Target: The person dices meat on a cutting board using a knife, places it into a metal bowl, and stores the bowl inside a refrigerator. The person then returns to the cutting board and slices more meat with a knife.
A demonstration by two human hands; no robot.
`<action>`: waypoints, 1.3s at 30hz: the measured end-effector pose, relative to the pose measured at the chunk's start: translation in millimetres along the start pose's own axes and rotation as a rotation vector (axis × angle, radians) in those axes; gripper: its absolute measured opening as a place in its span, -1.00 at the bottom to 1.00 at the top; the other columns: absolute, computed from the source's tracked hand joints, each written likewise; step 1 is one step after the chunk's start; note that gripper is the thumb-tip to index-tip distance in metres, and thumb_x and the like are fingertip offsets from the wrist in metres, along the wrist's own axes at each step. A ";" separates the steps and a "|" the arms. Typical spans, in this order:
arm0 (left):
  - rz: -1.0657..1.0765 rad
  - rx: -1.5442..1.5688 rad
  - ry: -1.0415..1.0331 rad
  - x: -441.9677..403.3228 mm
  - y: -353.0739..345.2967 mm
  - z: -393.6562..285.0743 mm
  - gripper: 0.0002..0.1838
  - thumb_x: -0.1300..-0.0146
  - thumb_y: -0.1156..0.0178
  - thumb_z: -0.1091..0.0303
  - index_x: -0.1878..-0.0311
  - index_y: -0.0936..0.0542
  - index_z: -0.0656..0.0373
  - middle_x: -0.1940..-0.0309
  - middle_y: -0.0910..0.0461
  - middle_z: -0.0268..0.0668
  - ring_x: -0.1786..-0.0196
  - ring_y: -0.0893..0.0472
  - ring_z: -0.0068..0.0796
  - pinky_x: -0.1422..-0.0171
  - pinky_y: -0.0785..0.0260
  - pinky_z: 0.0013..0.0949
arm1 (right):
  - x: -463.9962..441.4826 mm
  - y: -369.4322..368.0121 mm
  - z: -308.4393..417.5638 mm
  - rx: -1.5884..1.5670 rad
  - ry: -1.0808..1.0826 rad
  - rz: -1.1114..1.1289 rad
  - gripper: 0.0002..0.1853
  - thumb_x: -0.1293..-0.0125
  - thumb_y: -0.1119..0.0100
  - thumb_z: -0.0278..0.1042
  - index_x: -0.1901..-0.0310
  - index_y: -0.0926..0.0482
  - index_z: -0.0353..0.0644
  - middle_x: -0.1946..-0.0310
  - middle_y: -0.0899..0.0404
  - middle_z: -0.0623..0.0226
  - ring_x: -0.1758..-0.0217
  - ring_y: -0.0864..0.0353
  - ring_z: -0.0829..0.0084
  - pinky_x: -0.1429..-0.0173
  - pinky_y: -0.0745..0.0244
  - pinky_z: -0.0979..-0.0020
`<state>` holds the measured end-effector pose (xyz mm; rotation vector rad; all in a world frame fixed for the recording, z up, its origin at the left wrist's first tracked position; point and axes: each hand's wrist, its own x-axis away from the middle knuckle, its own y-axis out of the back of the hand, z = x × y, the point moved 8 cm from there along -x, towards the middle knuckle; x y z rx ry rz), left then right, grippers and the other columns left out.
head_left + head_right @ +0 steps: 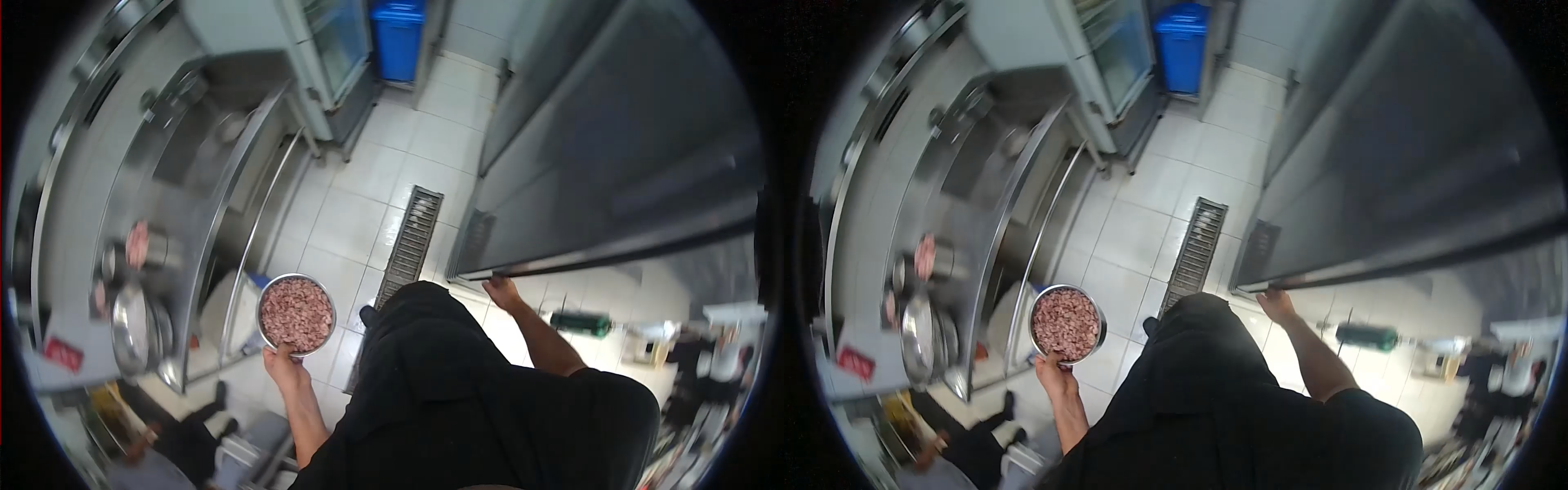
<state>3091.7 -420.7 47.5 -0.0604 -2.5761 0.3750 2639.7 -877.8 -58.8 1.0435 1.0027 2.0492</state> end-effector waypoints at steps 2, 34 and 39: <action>0.163 -0.098 -0.005 -52.2 -31.1 -16.8 -0.69 -0.12 -0.16 0.69 0.09 -0.49 0.13 0.13 -0.66 -0.26 0.22 -0.71 -0.40 0.17 -0.62 -0.37 | -10.1 -7.6 19.8 -0.075 0.000 0.091 -0.42 -0.49 -0.14 0.13 -0.14 -0.70 -0.31 -0.08 -0.74 -0.15 -0.26 -0.69 -0.13 -0.39 -0.55 -0.03; 0.597 -0.518 0.055 -136.3 -362.2 -14.6 -0.58 -0.09 -0.16 0.60 -0.08 -0.51 0.25 0.04 -0.66 -0.16 0.09 -0.73 -0.28 0.02 -0.61 -0.28 | -180.3 107.6 357.9 -1.138 0.156 0.330 -0.64 -0.48 -0.36 -0.16 0.18 -0.46 -0.31 0.32 -0.60 0.18 0.37 -0.77 0.36 0.38 -0.78 0.28; 0.931 -0.420 0.190 -118.9 -452.5 16.4 -0.59 -0.18 -0.22 0.59 -0.13 -0.49 0.26 -0.05 -0.65 -0.13 -0.06 -0.72 -0.22 -0.21 -0.60 -0.18 | -187.0 146.0 314.3 -1.269 0.022 -0.038 -0.78 -0.35 -0.28 -0.43 0.28 -0.37 -0.25 0.44 -0.50 0.31 0.51 -0.69 0.42 0.46 -0.73 0.30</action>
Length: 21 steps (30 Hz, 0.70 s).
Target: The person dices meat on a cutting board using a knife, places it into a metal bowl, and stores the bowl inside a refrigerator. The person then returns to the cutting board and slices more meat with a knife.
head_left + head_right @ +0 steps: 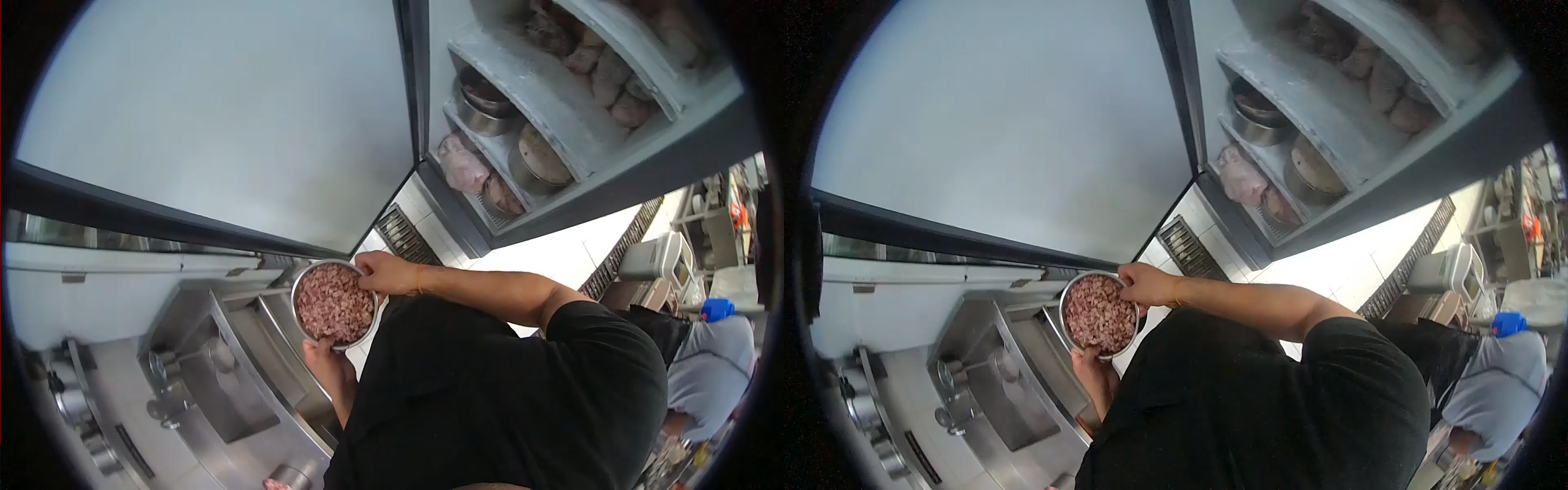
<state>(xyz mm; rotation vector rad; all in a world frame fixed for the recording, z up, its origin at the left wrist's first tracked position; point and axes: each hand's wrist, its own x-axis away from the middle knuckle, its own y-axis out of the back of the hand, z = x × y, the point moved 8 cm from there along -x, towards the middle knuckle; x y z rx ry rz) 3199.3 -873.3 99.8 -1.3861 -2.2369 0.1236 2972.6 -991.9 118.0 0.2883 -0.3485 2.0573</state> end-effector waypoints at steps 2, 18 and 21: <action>0.240 0.051 -0.003 -20.7 -41.0 -14.1 -0.69 -0.34 -0.24 0.53 -0.12 -0.48 0.21 -0.04 -0.63 -0.17 -0.06 -0.70 -0.24 -0.19 -0.62 -0.10 | 22.7 24.6 32.9 0.037 0.045 -0.194 -0.80 -0.33 -0.28 -0.45 0.27 -0.39 -0.21 0.44 -0.46 0.37 0.51 -0.64 0.48 0.49 -0.66 0.35; 0.215 -0.105 -0.264 -230.9 -24.5 -171.5 -0.75 -0.59 -0.24 0.19 -0.18 -0.54 0.04 -0.13 -0.62 -0.37 -0.09 -0.57 -0.50 -0.24 -0.40 -0.33 | 172.8 366.2 182.1 -0.499 0.749 -1.530 -0.90 -0.49 -0.16 -0.54 0.13 -0.44 -0.36 0.33 -0.56 0.21 0.43 -0.59 0.43 0.39 -0.75 0.28; 0.267 -0.159 -0.234 -250.3 -37.2 -166.0 -0.74 -0.59 -0.25 0.19 -0.21 -0.54 0.04 -0.13 -0.62 -0.37 -0.10 -0.58 -0.49 -0.25 -0.40 -0.34 | 158.9 432.1 180.3 -0.600 0.710 -1.590 -0.89 -0.48 -0.19 -0.50 0.10 -0.51 -0.35 0.35 -0.58 0.23 0.41 -0.63 0.40 0.33 -0.80 0.24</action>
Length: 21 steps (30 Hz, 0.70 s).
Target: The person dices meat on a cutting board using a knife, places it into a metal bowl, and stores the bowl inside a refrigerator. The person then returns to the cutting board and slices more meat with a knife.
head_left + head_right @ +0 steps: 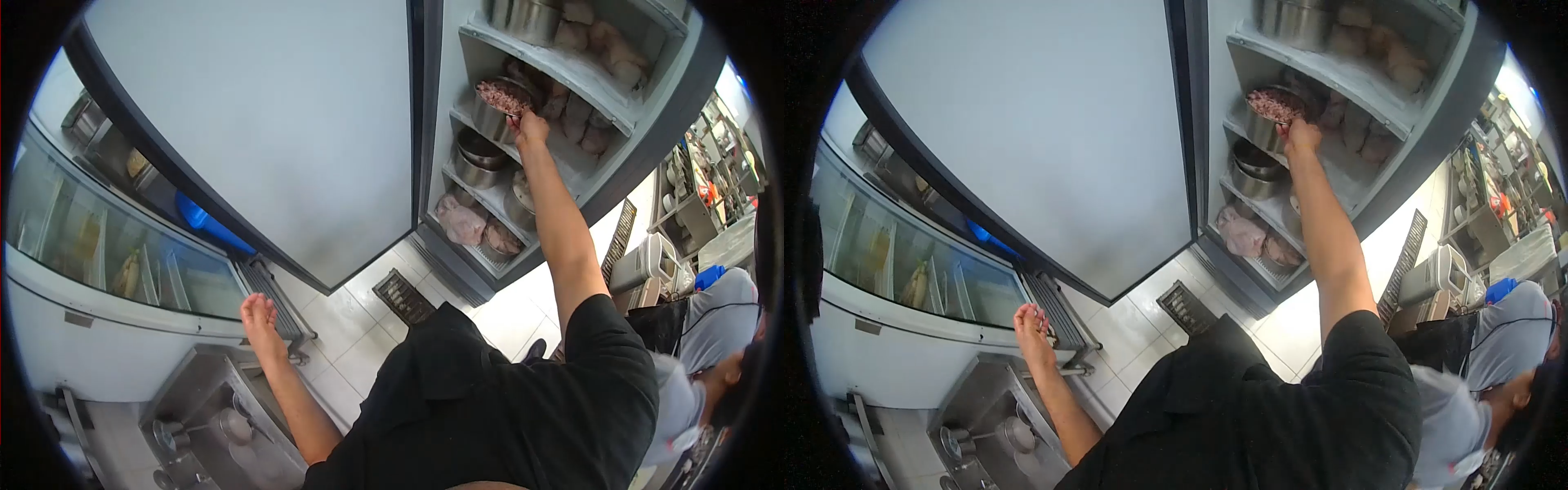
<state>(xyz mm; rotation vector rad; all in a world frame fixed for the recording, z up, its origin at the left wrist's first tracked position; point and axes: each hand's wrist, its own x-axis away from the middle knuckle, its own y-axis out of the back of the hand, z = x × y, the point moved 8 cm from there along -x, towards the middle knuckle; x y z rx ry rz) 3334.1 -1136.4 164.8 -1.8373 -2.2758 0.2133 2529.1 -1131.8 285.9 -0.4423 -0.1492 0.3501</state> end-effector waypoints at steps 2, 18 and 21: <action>0.019 -0.072 -0.001 -22.4 -6.1 5.9 -0.48 -0.60 -0.20 -0.03 -0.43 -0.48 0.06 -0.33 -0.55 -0.26 -0.31 -0.55 -0.34 -0.42 -0.31 -0.19 | -23.3 -8.6 -7.0 -0.120 -0.035 -0.025 -0.88 -0.54 -0.18 -0.46 0.12 -0.56 -0.37 0.32 -0.60 0.21 0.39 -0.66 0.38 0.33 -0.82 0.21; 0.210 -0.432 -0.085 -237.8 -91.7 -59.5 0.04 -0.57 0.63 -0.52 -0.67 -0.29 0.13 -0.71 -0.17 0.01 -0.77 -0.06 0.07 -0.84 0.20 0.01 | 223.1 234.4 -353.5 1.681 -0.058 1.374 -0.35 -0.60 -0.02 0.30 -0.20 -0.61 -0.24 0.31 -0.70 0.08 0.21 -0.74 0.31 0.07 -0.66 0.29; 0.187 -0.474 -0.038 -206.0 -105.3 -72.7 0.00 -0.57 0.57 -0.52 -0.70 -0.26 0.06 -0.73 -0.14 -0.07 -0.79 0.00 0.04 -0.84 0.30 0.15 | 240.1 250.0 -346.8 1.771 -0.249 1.474 -0.40 -0.60 -0.06 0.23 -0.18 -0.61 -0.26 0.29 -0.71 0.09 0.24 -0.75 0.32 0.13 -0.66 0.30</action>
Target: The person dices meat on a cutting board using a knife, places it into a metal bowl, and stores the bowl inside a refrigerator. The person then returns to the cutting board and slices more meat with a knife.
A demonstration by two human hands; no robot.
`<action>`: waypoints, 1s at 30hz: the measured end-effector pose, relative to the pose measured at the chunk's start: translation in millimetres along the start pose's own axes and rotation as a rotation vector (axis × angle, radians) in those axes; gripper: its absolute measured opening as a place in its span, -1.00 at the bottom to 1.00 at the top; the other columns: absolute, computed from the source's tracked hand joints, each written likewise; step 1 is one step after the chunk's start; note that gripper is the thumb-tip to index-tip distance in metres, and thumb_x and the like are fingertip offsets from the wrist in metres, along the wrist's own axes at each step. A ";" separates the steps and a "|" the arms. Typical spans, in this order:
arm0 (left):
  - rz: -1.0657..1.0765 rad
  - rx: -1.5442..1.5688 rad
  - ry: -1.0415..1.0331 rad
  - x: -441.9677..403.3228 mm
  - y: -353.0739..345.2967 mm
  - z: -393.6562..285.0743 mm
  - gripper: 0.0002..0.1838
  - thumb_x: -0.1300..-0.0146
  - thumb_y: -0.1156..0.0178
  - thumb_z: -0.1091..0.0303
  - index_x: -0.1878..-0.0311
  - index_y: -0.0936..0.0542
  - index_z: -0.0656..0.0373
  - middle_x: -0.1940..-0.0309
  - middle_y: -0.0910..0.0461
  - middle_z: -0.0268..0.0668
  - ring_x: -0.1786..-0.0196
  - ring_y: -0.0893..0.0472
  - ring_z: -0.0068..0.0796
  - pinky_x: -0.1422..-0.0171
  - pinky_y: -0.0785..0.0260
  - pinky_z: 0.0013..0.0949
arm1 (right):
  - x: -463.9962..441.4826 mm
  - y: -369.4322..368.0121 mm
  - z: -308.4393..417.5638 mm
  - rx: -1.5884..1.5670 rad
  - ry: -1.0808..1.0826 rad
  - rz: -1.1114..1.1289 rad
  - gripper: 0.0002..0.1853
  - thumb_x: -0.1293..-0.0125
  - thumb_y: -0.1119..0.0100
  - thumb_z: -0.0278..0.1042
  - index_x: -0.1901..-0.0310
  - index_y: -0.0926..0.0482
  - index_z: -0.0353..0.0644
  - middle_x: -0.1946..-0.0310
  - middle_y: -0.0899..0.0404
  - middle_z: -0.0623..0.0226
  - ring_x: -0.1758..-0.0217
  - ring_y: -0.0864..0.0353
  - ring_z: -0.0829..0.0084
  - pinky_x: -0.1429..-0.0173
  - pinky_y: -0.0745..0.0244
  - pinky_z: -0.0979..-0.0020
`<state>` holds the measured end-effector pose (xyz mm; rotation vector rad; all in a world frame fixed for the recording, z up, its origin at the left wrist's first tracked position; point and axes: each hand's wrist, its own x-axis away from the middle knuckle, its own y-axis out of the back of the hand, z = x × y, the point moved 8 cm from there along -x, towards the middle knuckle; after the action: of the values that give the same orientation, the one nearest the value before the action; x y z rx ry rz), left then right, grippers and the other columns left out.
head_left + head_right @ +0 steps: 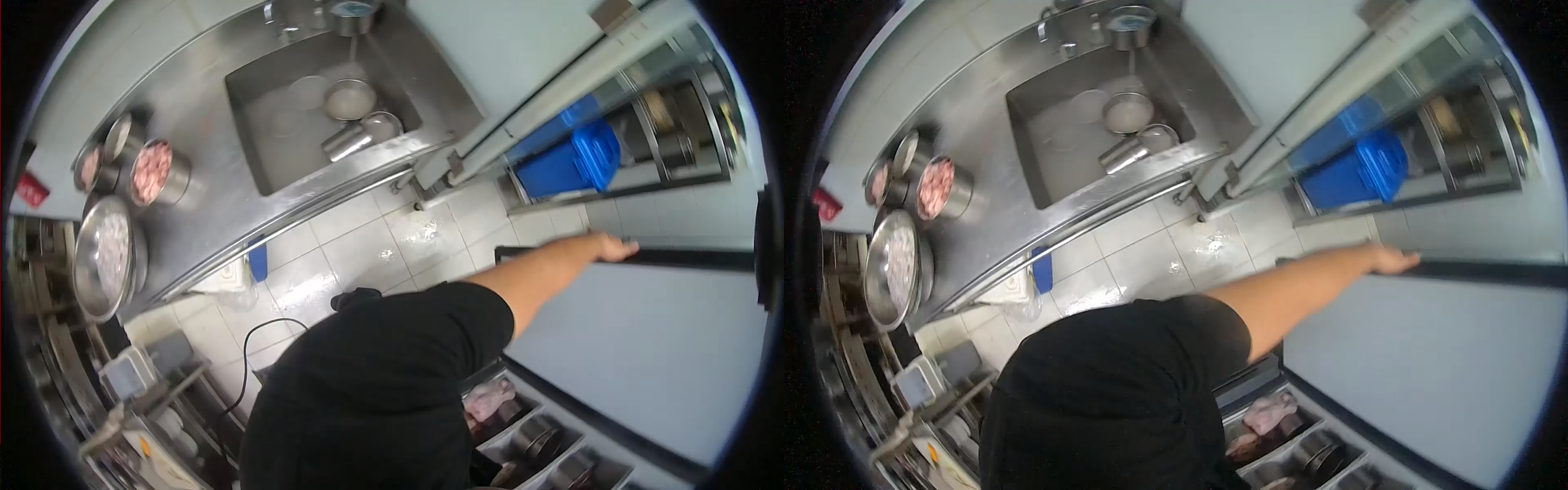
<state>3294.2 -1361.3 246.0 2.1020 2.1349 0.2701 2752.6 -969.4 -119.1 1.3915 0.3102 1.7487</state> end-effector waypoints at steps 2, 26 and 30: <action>-0.023 0.048 -0.034 -10.3 -0.4 -9.1 -0.07 -0.59 0.57 -0.49 -0.72 -0.24 -0.09 -0.73 -0.15 -0.11 -0.79 -0.01 0.06 -0.82 0.34 0.30 | 11.7 7.8 8.1 0.012 -0.018 0.050 -0.43 -0.59 -0.09 0.18 -0.16 -0.61 -0.27 0.28 -0.72 0.10 0.25 -0.76 0.33 0.16 -0.66 0.30; 0.170 0.697 0.053 52.4 -50.3 148.3 -0.23 -0.63 -0.03 -0.21 -0.68 -0.23 0.08 -0.60 -0.36 -0.25 -0.61 -0.34 -0.17 -0.70 -0.17 -0.05 | 140.8 -150.7 -66.7 -0.441 -0.401 -0.068 -0.57 -0.45 -0.27 -0.02 -0.04 -0.67 -0.28 0.20 -0.78 0.07 0.22 -0.83 0.26 0.24 -0.80 0.19; 0.255 0.493 0.370 111.3 -121.6 349.8 -0.30 -0.51 -0.25 -0.11 -0.53 -0.45 0.13 -0.43 -0.55 -0.20 -0.48 -0.47 -0.16 -0.59 -0.31 0.01 | 201.7 -207.2 -120.9 -0.769 -0.599 -0.127 -0.57 -0.46 -0.16 -0.12 0.05 -0.66 -0.44 0.27 -0.77 0.02 0.30 -0.84 0.20 0.26 -0.85 0.17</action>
<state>3250.2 -1239.7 -118.4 2.8048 2.3101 0.1809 2738.7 -659.0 -160.2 1.1916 -0.5391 1.0781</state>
